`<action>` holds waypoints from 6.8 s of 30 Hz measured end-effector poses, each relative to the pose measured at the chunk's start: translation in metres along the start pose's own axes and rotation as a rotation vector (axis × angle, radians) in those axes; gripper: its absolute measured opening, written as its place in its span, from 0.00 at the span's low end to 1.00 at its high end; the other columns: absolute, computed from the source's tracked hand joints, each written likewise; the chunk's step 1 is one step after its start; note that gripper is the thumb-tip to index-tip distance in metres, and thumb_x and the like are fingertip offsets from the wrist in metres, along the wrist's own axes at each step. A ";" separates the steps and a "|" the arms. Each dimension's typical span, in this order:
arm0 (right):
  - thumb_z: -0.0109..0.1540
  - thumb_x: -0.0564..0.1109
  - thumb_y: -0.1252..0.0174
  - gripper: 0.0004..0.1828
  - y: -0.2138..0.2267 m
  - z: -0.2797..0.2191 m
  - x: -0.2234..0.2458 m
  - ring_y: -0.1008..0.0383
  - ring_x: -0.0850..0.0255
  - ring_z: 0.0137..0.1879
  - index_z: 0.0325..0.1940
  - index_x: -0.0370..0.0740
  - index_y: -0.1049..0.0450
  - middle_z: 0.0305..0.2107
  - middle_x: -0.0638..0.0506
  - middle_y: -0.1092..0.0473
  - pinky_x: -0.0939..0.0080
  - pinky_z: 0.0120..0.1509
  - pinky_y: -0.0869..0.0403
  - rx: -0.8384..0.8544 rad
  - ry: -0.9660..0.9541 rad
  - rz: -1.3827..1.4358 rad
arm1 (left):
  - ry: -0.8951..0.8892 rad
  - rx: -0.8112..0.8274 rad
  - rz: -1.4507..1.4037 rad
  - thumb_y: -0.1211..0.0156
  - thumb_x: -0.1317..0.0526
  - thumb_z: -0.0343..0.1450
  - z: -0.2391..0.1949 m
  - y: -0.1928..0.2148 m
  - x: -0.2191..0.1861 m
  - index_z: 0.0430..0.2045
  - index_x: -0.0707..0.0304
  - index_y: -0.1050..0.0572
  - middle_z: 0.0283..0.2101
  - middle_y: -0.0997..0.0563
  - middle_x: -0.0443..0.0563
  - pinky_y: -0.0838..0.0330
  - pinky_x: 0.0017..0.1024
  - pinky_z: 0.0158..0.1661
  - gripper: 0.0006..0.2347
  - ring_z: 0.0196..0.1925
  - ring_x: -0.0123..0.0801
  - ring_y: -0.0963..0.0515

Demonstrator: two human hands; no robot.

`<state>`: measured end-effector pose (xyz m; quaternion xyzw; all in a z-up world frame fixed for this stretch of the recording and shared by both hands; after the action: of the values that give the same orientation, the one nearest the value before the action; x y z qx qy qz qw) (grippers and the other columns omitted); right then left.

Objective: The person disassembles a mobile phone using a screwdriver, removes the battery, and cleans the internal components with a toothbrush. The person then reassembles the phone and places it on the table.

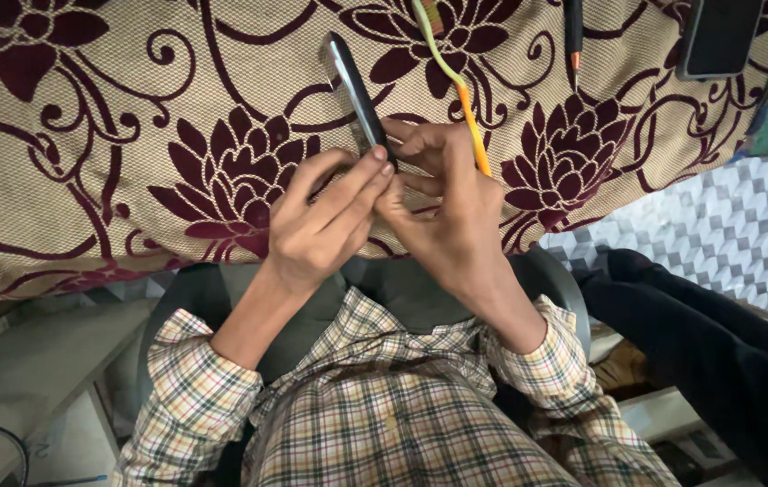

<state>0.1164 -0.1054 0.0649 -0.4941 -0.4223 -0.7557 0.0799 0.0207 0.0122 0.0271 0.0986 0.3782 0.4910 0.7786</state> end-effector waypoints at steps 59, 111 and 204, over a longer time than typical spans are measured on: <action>0.71 0.37 0.41 0.14 -0.015 0.055 -0.020 0.29 0.67 0.26 0.59 0.27 0.22 0.25 0.44 0.22 0.67 0.28 0.34 0.006 0.022 -0.221 | 0.090 -0.029 -0.080 0.27 0.70 0.67 -0.006 -0.001 0.004 0.38 0.73 0.18 0.49 0.18 0.55 0.19 0.30 0.49 0.09 0.48 0.42 0.16; 0.57 0.42 0.23 0.36 -0.006 0.117 0.037 0.22 0.51 0.59 0.64 0.27 0.30 0.57 0.39 0.29 0.57 0.58 0.16 0.643 0.390 -0.170 | 0.634 -0.270 -1.138 0.31 0.70 0.73 -0.012 0.013 0.057 0.61 0.64 0.28 0.74 0.35 0.62 0.25 0.40 0.66 0.21 0.70 0.45 0.28; 0.60 0.35 0.26 0.49 -0.043 0.040 -0.001 0.50 0.45 0.84 0.77 0.36 0.49 0.76 0.40 0.51 0.51 0.88 0.43 -0.050 0.111 -0.151 | 0.417 0.013 -0.250 0.31 0.75 0.62 0.002 0.030 0.047 0.62 0.67 0.32 0.55 0.22 0.60 0.24 0.39 0.58 0.30 0.57 0.50 0.22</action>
<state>0.1207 -0.0500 0.0464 -0.4202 -0.4342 -0.7961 0.0333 0.0121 0.0667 0.0207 -0.0476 0.5431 0.3983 0.7376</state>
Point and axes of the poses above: each hand's wrist, its own z-axis towards the middle knuckle, its own y-axis out of the back of the hand, x = y × z, the point moved 3 cm from there along z, towards the middle knuckle
